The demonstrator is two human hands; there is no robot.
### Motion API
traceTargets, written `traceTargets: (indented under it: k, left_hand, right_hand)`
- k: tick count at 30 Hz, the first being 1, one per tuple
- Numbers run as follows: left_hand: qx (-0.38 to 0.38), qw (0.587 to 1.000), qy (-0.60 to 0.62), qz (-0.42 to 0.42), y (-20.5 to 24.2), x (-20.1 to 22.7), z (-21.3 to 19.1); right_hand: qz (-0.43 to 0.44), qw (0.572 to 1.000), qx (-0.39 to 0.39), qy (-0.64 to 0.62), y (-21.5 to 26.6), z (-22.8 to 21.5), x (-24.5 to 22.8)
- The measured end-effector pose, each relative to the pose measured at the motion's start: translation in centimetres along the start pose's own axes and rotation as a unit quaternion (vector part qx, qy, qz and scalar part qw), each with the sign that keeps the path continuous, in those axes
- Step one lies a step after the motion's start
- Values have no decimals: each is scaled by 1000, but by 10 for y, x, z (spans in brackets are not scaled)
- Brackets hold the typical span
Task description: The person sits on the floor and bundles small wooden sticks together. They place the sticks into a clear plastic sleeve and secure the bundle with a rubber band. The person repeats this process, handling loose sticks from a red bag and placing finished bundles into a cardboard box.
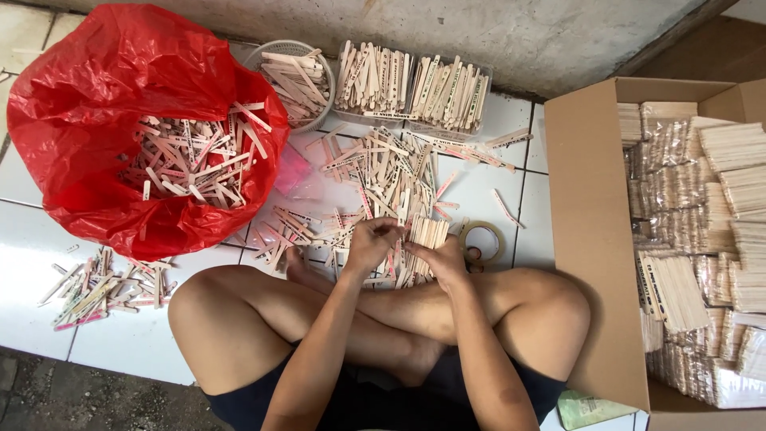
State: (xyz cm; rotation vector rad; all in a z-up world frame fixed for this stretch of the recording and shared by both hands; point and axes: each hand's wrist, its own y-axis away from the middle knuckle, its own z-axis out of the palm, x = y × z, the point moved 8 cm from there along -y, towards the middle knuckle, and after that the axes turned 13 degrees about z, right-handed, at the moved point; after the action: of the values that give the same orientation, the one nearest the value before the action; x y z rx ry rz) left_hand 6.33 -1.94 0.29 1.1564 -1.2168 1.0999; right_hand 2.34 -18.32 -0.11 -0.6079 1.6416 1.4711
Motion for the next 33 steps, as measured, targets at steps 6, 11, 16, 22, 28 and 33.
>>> traceTargets:
  k: [6,11,16,22,28,33]
  left_hand:
    - [-30,998,-49,22,1,6,6]
    - [-35,999,-23,12,1,-5,7]
    - [-26,1000,-4,9,0,-1,8]
    - [-31,998,-55,31,1,12,6]
    - [-52,998,-37,-5,1,-8,9]
    - [-106,993,30,-49,5,-11,10]
  right_hand:
    - [-1,1000,-3,13,-2,6,2]
    - [12,1000,-1,2,0,1,2]
    - [18,1000,0,-7,6,7,-6]
    - [5,1000,-12,3,-3,2,4]
    - [-8,1000,-13,-7,1,5,1]
    - [-5,1000,-12,11,-21,-12,40]
